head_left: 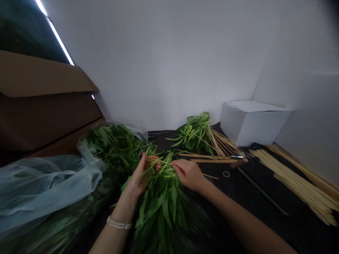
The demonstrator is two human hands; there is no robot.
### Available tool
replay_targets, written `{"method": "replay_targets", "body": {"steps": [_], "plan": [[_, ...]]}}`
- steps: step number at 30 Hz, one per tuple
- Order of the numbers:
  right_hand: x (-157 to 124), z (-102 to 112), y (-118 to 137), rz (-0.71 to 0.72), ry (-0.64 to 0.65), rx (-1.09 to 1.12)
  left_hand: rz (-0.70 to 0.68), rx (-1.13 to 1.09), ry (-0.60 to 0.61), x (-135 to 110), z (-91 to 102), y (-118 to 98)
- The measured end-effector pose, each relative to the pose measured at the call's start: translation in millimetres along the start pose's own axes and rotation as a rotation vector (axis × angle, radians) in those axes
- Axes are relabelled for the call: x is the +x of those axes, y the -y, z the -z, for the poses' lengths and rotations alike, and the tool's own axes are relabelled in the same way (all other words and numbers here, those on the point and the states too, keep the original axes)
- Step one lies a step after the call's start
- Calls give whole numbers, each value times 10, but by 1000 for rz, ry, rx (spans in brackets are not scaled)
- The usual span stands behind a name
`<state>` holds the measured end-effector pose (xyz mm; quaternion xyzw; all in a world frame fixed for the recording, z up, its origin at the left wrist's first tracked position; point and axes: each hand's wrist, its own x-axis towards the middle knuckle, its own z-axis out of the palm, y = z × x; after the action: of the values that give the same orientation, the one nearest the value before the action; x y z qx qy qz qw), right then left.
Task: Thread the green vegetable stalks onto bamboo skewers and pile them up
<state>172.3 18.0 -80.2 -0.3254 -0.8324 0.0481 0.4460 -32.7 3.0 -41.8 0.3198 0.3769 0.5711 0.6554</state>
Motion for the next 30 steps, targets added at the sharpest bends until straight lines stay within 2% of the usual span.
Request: {"method": "replay_targets", "body": {"steps": [2,5,8,17,30], "plan": [[-1,-2,-13,-8,-1,-15,-44,19,-3,-8,-11,17],[5,0,-19,-26,-18,-1,-130,54,-95,-10,-21,35],[16,4,-1,-57,-44,56,-134,70,-152,2,-27,38],[6,-28,35,-85,-34,83,-171,162,-130,-2,-52,93],[6,-41,42,-106,-32,85,-186,138,-155,-1,-73,118]]}}
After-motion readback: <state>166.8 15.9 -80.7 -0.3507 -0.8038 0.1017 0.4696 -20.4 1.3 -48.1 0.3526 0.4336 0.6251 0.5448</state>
